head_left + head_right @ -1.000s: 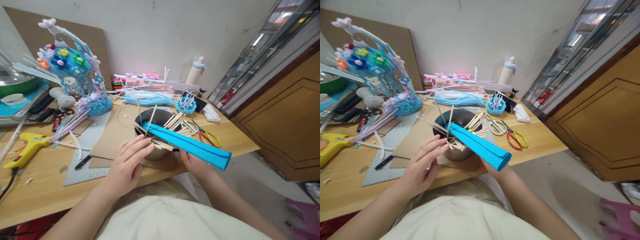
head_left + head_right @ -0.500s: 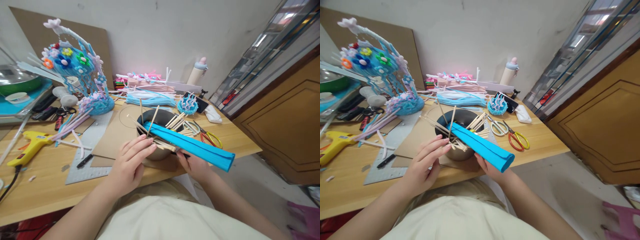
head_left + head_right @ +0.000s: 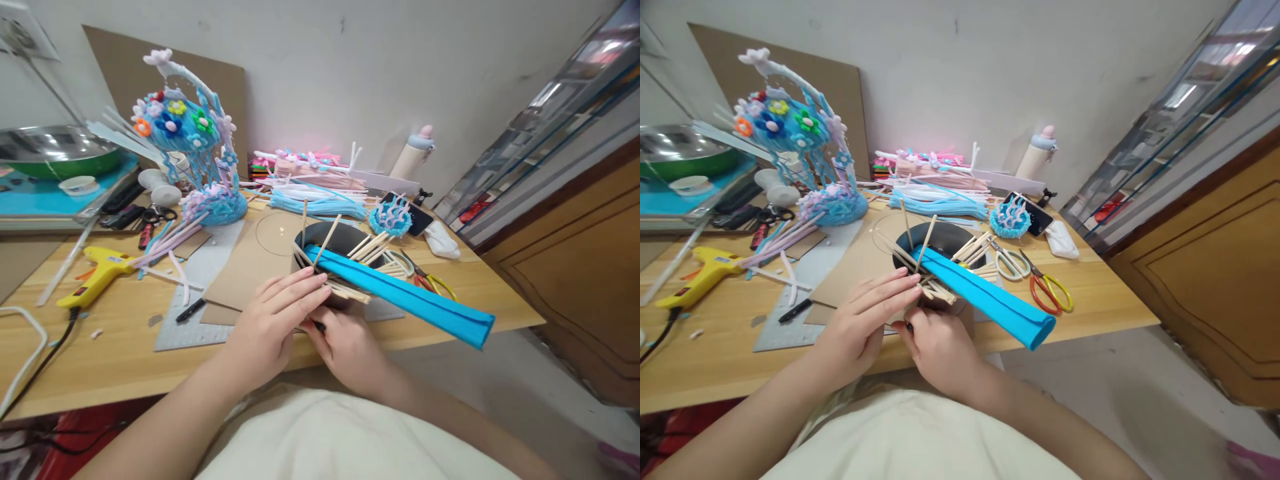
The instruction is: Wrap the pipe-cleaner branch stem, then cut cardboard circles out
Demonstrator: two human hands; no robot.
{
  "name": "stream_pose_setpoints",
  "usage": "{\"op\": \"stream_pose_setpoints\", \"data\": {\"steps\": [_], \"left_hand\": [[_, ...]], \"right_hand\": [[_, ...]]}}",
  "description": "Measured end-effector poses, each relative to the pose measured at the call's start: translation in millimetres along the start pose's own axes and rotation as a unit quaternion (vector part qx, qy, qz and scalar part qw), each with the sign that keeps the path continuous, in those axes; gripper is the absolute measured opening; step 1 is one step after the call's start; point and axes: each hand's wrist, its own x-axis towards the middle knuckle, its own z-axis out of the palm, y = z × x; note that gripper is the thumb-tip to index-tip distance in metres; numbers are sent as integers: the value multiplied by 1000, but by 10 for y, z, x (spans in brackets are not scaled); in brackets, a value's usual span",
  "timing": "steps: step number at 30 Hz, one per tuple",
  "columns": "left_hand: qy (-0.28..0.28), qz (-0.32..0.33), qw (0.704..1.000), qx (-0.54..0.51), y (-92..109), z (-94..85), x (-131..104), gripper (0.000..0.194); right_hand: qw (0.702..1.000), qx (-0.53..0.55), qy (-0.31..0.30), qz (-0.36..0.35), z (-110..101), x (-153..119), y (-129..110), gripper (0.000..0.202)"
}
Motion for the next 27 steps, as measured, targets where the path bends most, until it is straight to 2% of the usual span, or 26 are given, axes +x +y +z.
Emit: {"op": "stream_pose_setpoints", "data": {"steps": [2,5,9,11,14,18,22,27], "left_hand": [[17,-3,999,-29,15,-55,-8,58],[79,-31,995,-50,23,-129,-92,58],[150,-138,978,-38,29,-136,-313,50],[159,-208,964,-47,39,-72,-399,40],[106,-288,947,-95,65,80,-413,25],[9,-307,941,-142,109,236,-277,20],[5,-285,949,-134,105,269,-186,22],[-2,-259,957,-129,38,287,-192,20]], "right_hand": [[1000,-6,-10,12,10,14,-24,28],[999,-18,-14,47,-35,-47,0,33],[997,-36,26,66,-142,-178,76,35],[997,-34,31,62,-163,-200,82,34],[999,-20,6,48,-124,-150,25,33],[999,5,-24,21,-15,-22,-77,29],[999,21,-23,29,29,52,-114,30],[998,40,-20,54,-30,34,-100,23]]}}
